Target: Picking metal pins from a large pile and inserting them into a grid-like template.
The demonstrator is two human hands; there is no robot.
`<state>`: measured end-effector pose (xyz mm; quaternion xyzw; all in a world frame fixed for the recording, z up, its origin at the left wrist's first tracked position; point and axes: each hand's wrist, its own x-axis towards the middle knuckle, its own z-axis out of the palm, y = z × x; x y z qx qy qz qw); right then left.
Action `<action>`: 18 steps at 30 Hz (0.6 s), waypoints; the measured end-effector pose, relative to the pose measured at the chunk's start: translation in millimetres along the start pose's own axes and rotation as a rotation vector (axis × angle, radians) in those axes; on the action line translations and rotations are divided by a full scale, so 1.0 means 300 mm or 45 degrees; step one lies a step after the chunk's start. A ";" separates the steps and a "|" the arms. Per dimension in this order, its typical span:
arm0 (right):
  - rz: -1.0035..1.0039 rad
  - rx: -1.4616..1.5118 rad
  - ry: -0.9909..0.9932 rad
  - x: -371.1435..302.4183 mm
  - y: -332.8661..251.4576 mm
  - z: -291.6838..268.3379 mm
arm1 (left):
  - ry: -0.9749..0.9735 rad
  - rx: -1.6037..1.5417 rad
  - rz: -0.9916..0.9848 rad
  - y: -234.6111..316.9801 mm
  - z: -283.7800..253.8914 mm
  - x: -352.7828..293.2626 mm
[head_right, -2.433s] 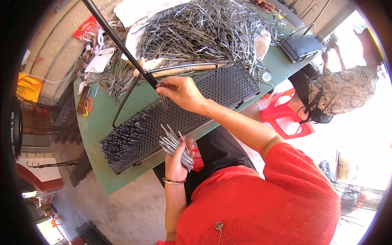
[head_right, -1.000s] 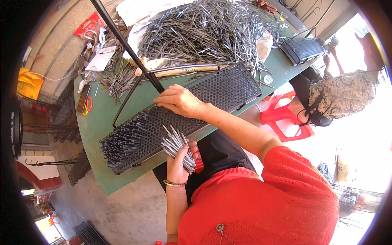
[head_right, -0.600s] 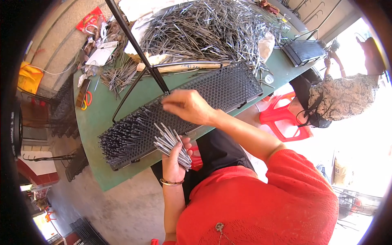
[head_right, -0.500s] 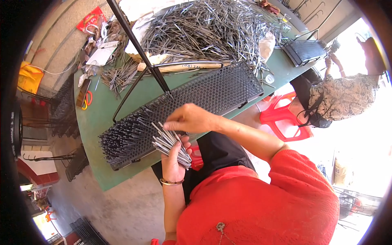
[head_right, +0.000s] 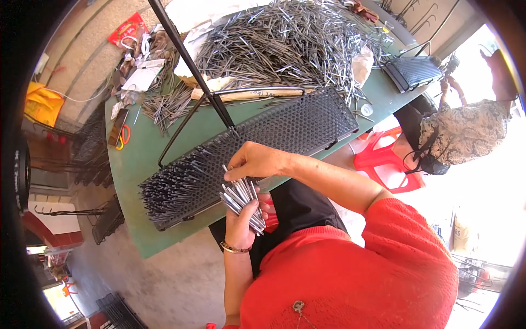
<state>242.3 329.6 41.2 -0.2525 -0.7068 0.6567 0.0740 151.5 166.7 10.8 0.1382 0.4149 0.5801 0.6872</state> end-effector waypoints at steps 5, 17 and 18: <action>-0.069 -0.073 0.173 0.023 -0.059 -0.039 | 0.038 -0.074 -0.008 -0.030 -0.053 0.013; -0.609 -0.467 0.645 0.187 -0.043 -0.049 | 0.159 -0.192 -0.085 -0.026 -0.040 0.015; -0.697 -0.565 0.630 0.188 -0.045 -0.047 | 0.160 -0.193 -0.085 -0.023 -0.039 0.014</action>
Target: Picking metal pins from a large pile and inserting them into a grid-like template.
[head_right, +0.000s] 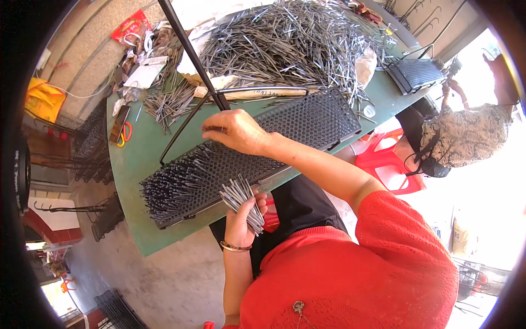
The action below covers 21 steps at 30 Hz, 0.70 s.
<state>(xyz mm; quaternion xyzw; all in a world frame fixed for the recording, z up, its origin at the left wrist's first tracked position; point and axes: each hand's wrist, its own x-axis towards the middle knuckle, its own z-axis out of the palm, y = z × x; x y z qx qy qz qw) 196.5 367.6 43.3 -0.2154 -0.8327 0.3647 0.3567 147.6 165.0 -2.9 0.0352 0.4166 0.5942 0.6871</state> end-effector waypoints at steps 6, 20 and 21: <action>-0.174 -0.066 -0.059 -0.002 -0.012 0.009 | 0.017 -0.081 -0.039 0.011 0.022 -0.008; -0.569 -0.349 -0.032 -0.036 0.045 0.051 | 0.037 -0.067 -0.022 0.006 0.020 0.000; -0.531 -0.424 -0.076 -0.037 0.041 0.046 | 0.038 -0.068 -0.023 0.003 0.018 0.001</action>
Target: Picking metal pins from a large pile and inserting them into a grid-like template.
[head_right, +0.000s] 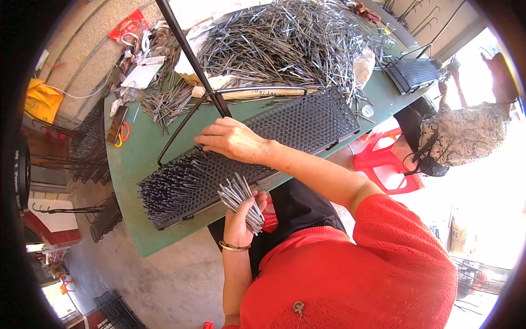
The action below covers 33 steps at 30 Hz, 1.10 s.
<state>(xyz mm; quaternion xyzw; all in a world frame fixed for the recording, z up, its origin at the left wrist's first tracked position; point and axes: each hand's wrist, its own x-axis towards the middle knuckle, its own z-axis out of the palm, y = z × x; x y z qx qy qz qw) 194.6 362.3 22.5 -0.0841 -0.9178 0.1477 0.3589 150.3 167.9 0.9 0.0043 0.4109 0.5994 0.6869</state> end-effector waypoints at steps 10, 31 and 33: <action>0.261 0.130 0.102 -0.042 -0.075 -0.089 | -0.011 -0.083 -0.019 -0.004 -0.009 0.004; 0.922 0.643 -0.079 -0.026 -0.039 -0.188 | 0.060 -0.032 0.129 -0.017 0.019 0.008; 0.841 0.548 0.022 -0.013 -0.023 -0.180 | 0.002 0.060 0.077 -0.020 0.020 0.005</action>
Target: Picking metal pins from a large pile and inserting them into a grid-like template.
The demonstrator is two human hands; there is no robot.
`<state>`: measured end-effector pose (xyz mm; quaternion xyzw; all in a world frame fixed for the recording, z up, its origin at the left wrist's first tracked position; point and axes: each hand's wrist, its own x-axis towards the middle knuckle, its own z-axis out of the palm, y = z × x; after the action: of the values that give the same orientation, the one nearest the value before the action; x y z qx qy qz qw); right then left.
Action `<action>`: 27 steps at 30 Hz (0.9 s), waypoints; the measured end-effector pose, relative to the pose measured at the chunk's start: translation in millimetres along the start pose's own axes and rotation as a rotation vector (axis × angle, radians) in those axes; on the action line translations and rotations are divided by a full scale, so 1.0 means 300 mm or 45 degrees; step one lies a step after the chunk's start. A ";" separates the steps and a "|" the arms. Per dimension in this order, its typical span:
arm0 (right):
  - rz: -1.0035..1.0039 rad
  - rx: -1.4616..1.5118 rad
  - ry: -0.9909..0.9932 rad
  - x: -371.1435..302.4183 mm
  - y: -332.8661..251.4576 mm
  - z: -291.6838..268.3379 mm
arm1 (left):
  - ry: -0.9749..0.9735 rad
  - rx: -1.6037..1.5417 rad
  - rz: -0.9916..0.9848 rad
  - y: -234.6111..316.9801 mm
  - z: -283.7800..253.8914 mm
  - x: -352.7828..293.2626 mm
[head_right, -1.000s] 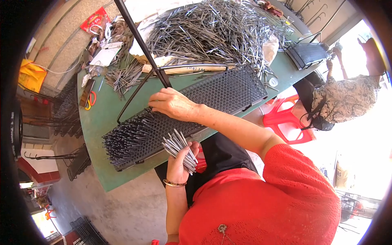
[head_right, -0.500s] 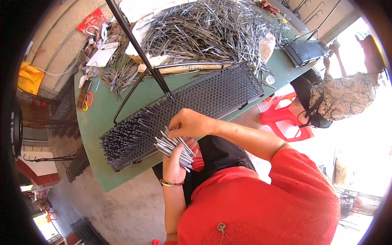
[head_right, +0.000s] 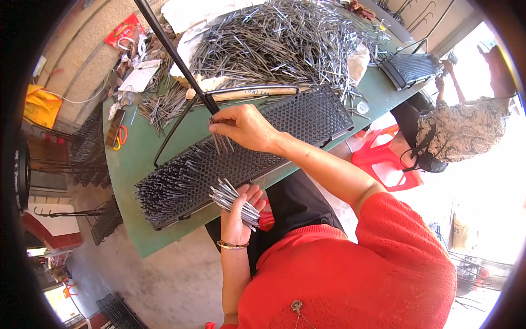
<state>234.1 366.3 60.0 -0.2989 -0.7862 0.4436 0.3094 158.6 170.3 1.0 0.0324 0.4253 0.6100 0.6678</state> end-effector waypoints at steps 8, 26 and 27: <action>-0.142 -0.059 0.070 0.029 0.037 0.027 | -0.019 -0.035 -0.043 0.002 0.010 -0.009; -0.429 -0.205 0.082 0.017 0.054 0.035 | -0.018 -0.071 -0.083 -0.008 -0.007 0.001; -0.392 -0.207 0.101 0.014 0.059 0.038 | -0.019 -0.076 -0.081 -0.009 -0.007 0.001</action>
<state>226.4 371.1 40.8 -0.2164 -0.8431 0.3139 0.3792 159.2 168.8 -2.0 0.0034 0.4025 0.6006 0.6908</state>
